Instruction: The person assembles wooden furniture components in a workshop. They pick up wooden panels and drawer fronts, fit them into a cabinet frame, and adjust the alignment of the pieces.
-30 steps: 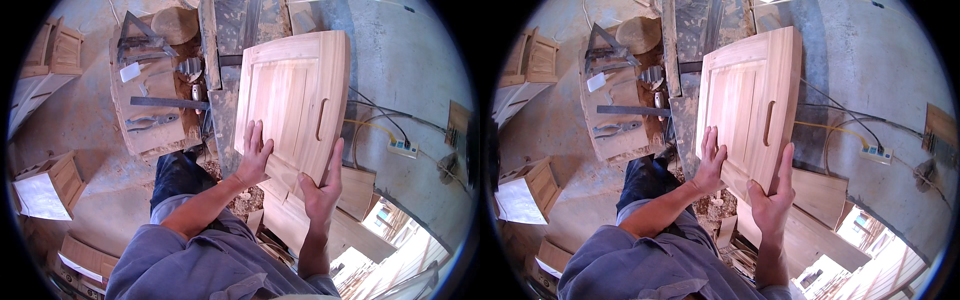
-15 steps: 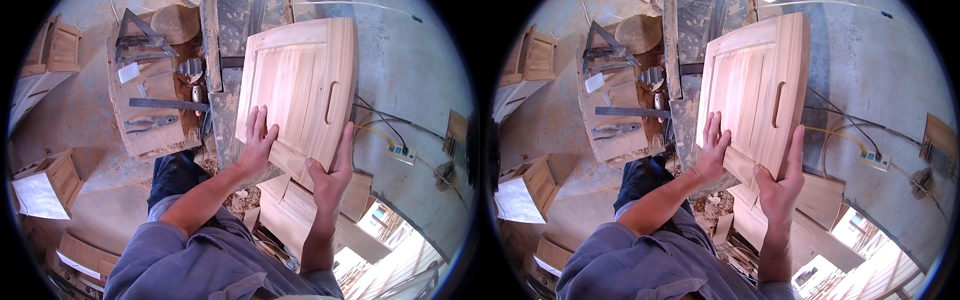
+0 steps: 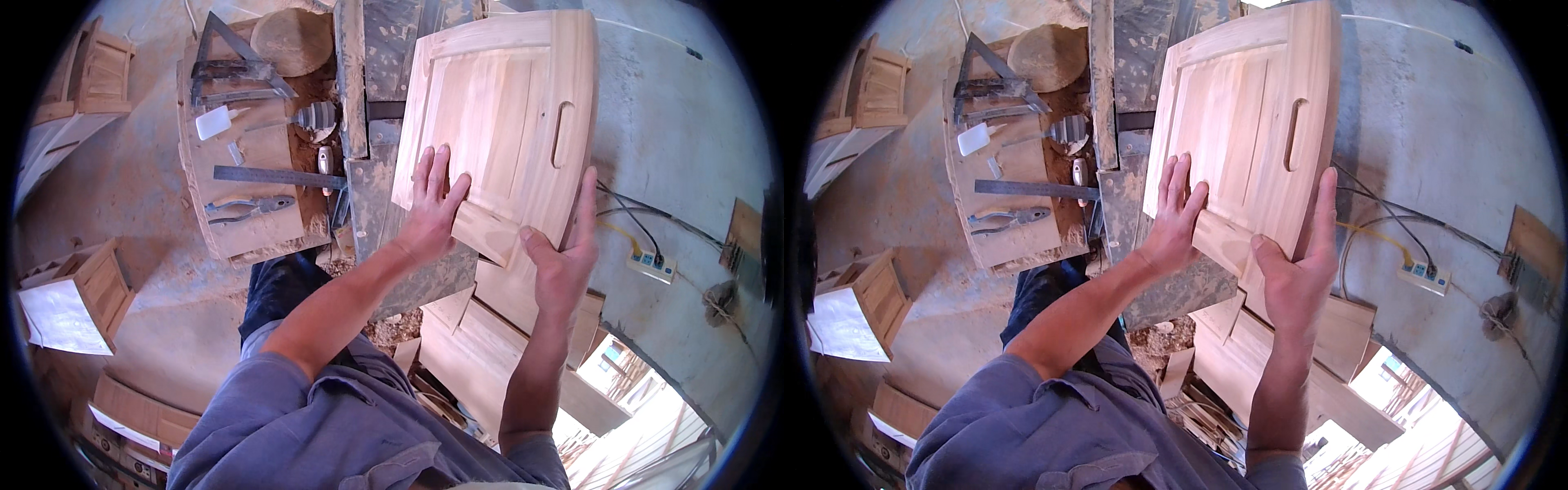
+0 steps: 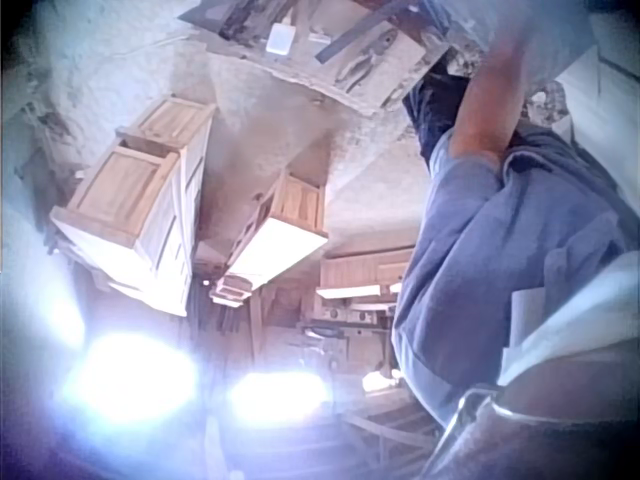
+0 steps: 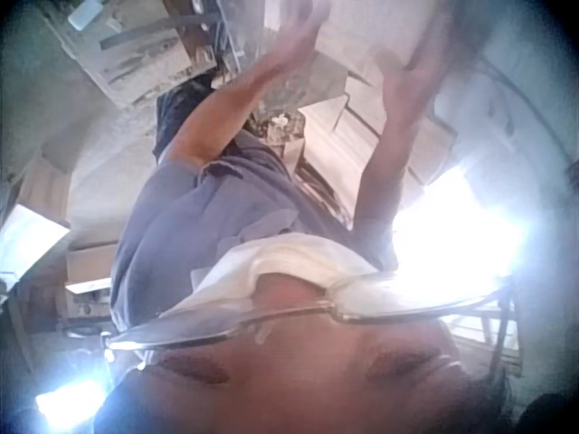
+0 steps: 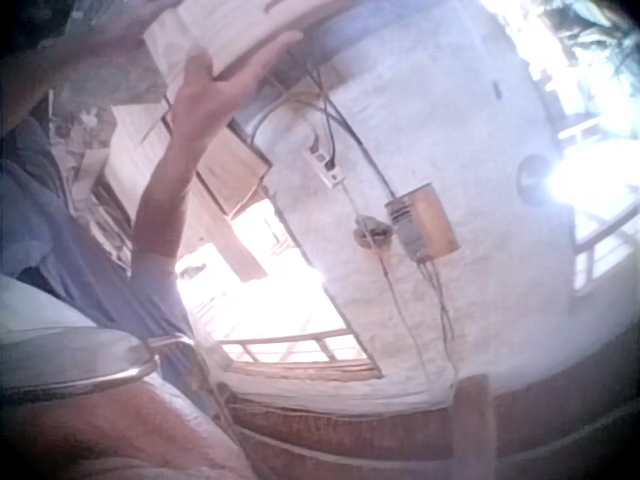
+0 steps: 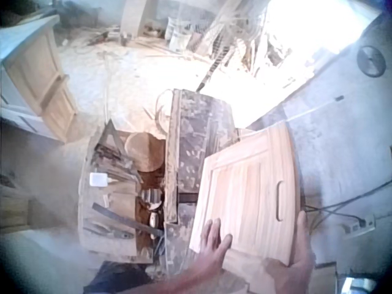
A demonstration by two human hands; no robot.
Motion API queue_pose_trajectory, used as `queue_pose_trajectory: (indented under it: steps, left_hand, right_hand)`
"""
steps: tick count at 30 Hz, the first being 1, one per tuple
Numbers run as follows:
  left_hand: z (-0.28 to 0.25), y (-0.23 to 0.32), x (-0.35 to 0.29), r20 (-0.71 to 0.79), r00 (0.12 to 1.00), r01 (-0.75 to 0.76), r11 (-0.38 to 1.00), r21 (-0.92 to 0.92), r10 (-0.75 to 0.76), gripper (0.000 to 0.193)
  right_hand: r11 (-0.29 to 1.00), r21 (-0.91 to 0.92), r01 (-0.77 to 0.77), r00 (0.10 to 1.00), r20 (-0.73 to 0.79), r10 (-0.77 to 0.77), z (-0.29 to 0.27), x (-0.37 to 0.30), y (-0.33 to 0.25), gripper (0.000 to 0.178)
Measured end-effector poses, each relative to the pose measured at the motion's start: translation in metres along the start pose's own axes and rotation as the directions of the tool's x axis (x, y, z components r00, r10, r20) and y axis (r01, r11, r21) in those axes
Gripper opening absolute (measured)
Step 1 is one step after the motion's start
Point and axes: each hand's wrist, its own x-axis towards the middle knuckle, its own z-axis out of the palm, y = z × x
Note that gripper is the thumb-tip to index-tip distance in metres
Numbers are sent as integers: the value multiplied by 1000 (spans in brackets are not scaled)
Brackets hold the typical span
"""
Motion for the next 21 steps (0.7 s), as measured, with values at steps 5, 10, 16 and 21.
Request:
queue_pose_trajectory:
  steps: [5, 10, 16, 21]
  left_hand:
    - [-3, -3, 17, -3, 1000, 0, 1000, 3, 0, 112]
    - [-4, -8, 37, -14, 1000, 9, 1000, -11, -9, 112]
    - [1, -17, 55, -25, 1000, 10, 1000, 6, -10, 112]
    - [-4, -18, 70, 33, 999, 36, 998, 45, -37, 109]
  right_hand:
    - [998, -42, 45, 999, -3, -45, 4, 17, -5, 100]
    - [990, -98, 103, 995, -2, -103, 4, 38, -6, 97]
    - [995, -60, 75, 997, -4, -75, 7, 56, -13, 97]
    - [996, -61, 61, 998, -14, -62, 8, 72, -18, 98]
